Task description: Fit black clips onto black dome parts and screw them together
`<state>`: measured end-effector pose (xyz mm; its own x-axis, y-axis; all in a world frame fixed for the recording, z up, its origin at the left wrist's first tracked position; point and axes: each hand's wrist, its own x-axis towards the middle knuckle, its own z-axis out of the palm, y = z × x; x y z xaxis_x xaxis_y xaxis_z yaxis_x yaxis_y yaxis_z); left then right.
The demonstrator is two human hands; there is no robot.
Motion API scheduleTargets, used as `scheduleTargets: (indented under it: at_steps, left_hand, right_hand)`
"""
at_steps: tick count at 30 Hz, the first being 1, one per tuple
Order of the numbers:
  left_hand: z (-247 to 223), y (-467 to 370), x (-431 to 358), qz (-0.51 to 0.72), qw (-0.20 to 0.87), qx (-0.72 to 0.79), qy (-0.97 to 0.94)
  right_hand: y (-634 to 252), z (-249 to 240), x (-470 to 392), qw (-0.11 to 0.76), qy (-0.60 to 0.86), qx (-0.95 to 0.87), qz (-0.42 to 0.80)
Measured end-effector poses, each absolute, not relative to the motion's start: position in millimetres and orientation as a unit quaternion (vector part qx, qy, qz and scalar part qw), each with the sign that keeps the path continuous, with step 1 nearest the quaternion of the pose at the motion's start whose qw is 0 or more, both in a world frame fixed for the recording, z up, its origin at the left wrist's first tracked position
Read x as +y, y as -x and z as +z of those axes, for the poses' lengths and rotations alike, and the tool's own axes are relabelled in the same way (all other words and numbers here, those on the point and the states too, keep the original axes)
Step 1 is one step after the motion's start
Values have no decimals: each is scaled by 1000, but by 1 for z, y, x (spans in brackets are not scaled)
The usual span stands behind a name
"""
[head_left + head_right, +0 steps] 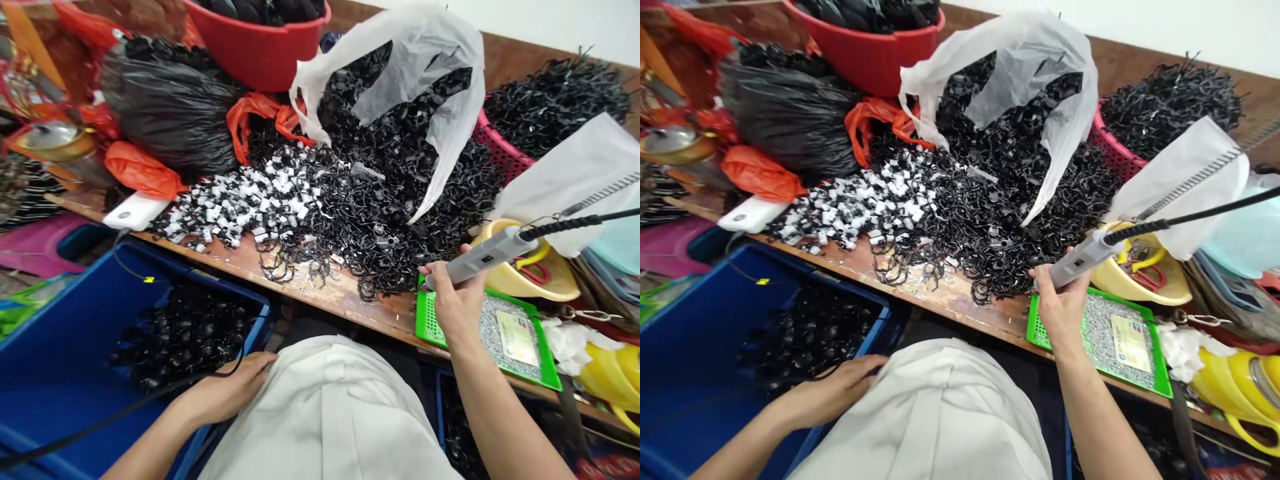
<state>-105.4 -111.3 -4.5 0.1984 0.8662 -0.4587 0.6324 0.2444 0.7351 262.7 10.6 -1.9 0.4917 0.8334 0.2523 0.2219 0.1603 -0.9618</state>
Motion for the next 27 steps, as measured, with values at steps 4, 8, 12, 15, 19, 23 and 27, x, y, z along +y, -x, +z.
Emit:
scheduleTargets:
  at_steps: [4, 8, 12, 15, 19, 23, 27]
  left_hand:
    - [8, 77, -88, 154, 565, 504, -635]
    - [10, 40, -49, 225, 443, 531, -686]
    - [1, 16, -5, 233, 276, 545, -756]
    - [-6, 2, 22, 174, 204, 550, -791]
    - [-13, -15, 38, 138, 188, 562, -793]
    - [-14, -19, 37, 140, 188, 565, -791]
    - [-6, -16, 29, 165, 186, 572, -782]
  right_hand:
    - [-262, -10, 11, 626, 591, -451, 236]
    - [-260, -13, 7, 633, 579, -442, 262]
    - [-258, -14, -2, 644, 608, -413, 211]
    - [-254, -13, -12, 652, 630, -393, 156]
    - [-239, -10, -26, 640, 637, -397, 167]
    - [-215, -7, -39, 582, 636, -426, 274]
    - [-193, -6, -37, 518, 621, -447, 383]
